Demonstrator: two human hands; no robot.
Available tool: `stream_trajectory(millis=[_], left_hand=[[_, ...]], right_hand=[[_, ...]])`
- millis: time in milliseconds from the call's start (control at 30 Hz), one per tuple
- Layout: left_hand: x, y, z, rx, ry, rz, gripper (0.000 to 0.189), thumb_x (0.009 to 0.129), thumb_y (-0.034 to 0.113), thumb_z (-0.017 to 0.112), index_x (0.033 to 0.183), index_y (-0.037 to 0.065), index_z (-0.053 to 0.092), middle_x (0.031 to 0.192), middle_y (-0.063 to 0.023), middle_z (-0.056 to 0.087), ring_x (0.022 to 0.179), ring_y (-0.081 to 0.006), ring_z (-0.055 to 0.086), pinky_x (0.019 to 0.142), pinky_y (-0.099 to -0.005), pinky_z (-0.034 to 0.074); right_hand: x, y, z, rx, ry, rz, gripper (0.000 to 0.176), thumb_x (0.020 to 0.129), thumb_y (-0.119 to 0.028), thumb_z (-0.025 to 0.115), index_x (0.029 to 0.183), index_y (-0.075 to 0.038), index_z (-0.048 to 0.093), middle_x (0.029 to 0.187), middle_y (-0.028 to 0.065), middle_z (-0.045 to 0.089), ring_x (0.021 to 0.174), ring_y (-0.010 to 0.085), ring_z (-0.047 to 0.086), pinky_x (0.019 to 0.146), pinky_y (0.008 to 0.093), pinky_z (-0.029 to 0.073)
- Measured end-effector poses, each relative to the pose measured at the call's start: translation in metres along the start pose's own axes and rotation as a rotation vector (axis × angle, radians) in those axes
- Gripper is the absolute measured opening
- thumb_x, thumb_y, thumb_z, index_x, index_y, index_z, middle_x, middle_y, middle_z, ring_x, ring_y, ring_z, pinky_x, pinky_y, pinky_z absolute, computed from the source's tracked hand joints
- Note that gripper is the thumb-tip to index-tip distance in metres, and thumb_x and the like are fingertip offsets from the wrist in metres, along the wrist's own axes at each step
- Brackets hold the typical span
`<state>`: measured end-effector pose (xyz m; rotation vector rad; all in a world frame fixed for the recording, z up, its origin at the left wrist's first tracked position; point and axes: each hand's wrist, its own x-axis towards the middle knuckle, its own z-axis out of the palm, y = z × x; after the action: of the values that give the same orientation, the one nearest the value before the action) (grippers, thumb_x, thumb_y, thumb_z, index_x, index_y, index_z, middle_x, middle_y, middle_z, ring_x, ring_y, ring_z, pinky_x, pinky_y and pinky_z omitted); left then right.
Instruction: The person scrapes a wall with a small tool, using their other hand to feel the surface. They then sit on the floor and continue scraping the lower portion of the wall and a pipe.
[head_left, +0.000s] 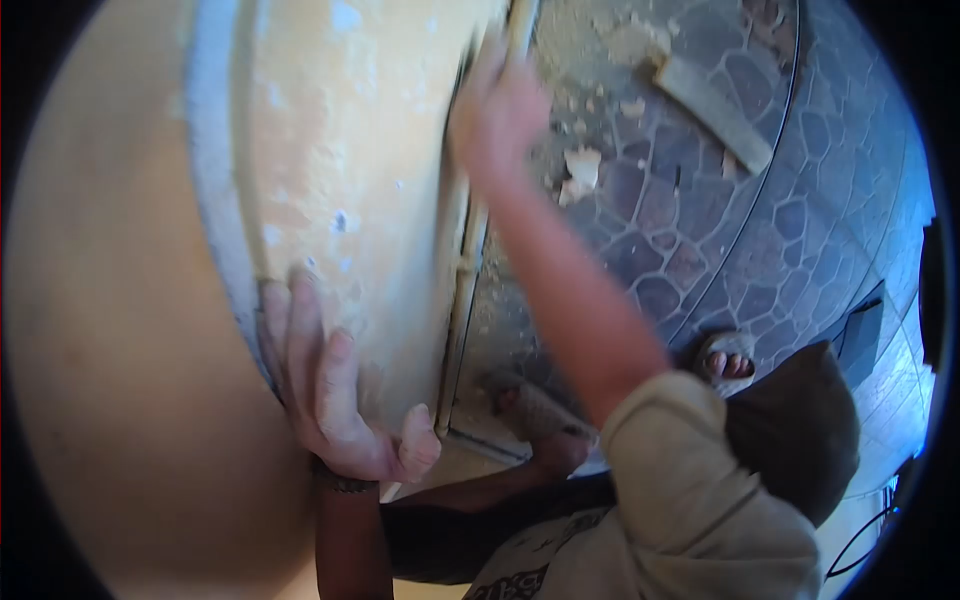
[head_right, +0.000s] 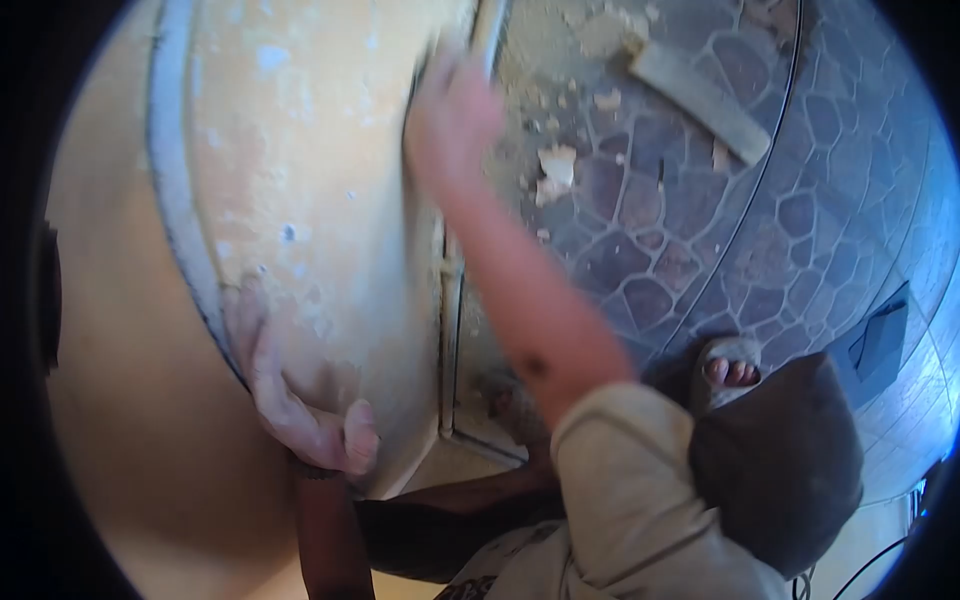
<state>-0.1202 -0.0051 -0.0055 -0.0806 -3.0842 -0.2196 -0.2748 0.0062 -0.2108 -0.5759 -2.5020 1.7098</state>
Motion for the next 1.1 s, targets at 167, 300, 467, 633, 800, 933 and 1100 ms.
stream_trajectory(millis=[167,300,467,633,800,933,1100], left_hand=[[0.003,0.003,-0.006,-0.021,-0.043,-0.014,0.067,0.086,0.040,0.048,0.138,0.002,0.032,0.131,-0.0385,0.044,0.122,-0.0562,0.042,0.102,-0.0666,0.028],[0.001,0.001,0.001,0.014,0.003,0.000,0.066,0.086,0.040,0.048,0.138,0.003,0.031,0.131,-0.0377,0.044,0.123,-0.0553,0.041,0.103,-0.0668,0.027],[0.003,0.001,-0.006,-0.023,-0.027,0.001,0.065,0.086,0.038,0.046,0.138,0.002,0.030,0.130,-0.0381,0.044,0.121,-0.0553,0.043,0.103,-0.0669,0.027],[0.002,0.002,0.000,0.038,-0.011,-0.005,0.067,0.085,0.038,0.047,0.138,0.001,0.028,0.131,-0.0381,0.043,0.120,-0.0545,0.044,0.103,-0.0664,0.027],[0.000,0.002,-0.008,-0.015,-0.059,-0.009,0.066,0.084,0.037,0.048,0.136,0.002,0.029,0.133,-0.0369,0.042,0.120,-0.0537,0.045,0.102,-0.0680,0.027],[-0.001,-0.001,0.000,-0.009,-0.042,-0.009,0.063,0.085,0.036,0.047,0.135,0.001,0.030,0.132,-0.0364,0.042,0.120,-0.0545,0.045,0.101,-0.0691,0.028],[0.000,0.004,-0.006,0.008,-0.053,-0.036,0.063,0.087,0.038,0.046,0.135,0.001,0.030,0.132,-0.0369,0.043,0.121,-0.0553,0.043,0.102,-0.0667,0.029]], right_hand=[[-0.016,0.012,-0.005,0.073,-0.002,-0.161,0.036,0.094,-0.030,0.055,0.069,-0.005,0.053,0.060,0.0177,0.055,0.048,0.0366,0.054,0.046,0.0457,0.042],[-0.012,0.030,0.003,-0.036,0.076,-0.185,0.034,0.092,-0.027,0.061,0.065,-0.008,0.051,0.058,0.0151,0.053,0.044,0.0337,0.051,0.042,0.0425,0.040],[-0.032,0.025,-0.006,-0.032,-0.029,-0.228,0.038,0.095,-0.034,0.053,0.068,-0.007,0.052,0.059,0.0173,0.054,0.046,0.0363,0.052,0.043,0.0441,0.040],[-0.068,0.024,-0.018,0.134,0.063,-0.028,0.037,0.096,-0.029,0.053,0.067,-0.005,0.054,0.060,0.0202,0.055,0.051,0.0367,0.055,0.048,0.0450,0.043],[-0.013,0.016,-0.003,0.108,0.012,-0.211,0.038,0.097,-0.029,0.051,0.068,-0.004,0.053,0.060,0.0193,0.053,0.054,0.0360,0.054,0.051,0.0426,0.041],[0.007,0.025,0.012,0.065,0.017,-0.122,0.029,0.097,-0.026,0.050,0.077,-0.005,0.052,0.067,0.0180,0.055,0.055,0.0378,0.053,0.052,0.0465,0.041],[-0.145,0.034,-0.061,0.180,-0.068,-0.080,0.013,0.091,-0.007,0.060,0.101,0.001,0.061,0.079,0.0147,0.061,0.072,0.0303,0.060,0.072,0.0381,0.049]])
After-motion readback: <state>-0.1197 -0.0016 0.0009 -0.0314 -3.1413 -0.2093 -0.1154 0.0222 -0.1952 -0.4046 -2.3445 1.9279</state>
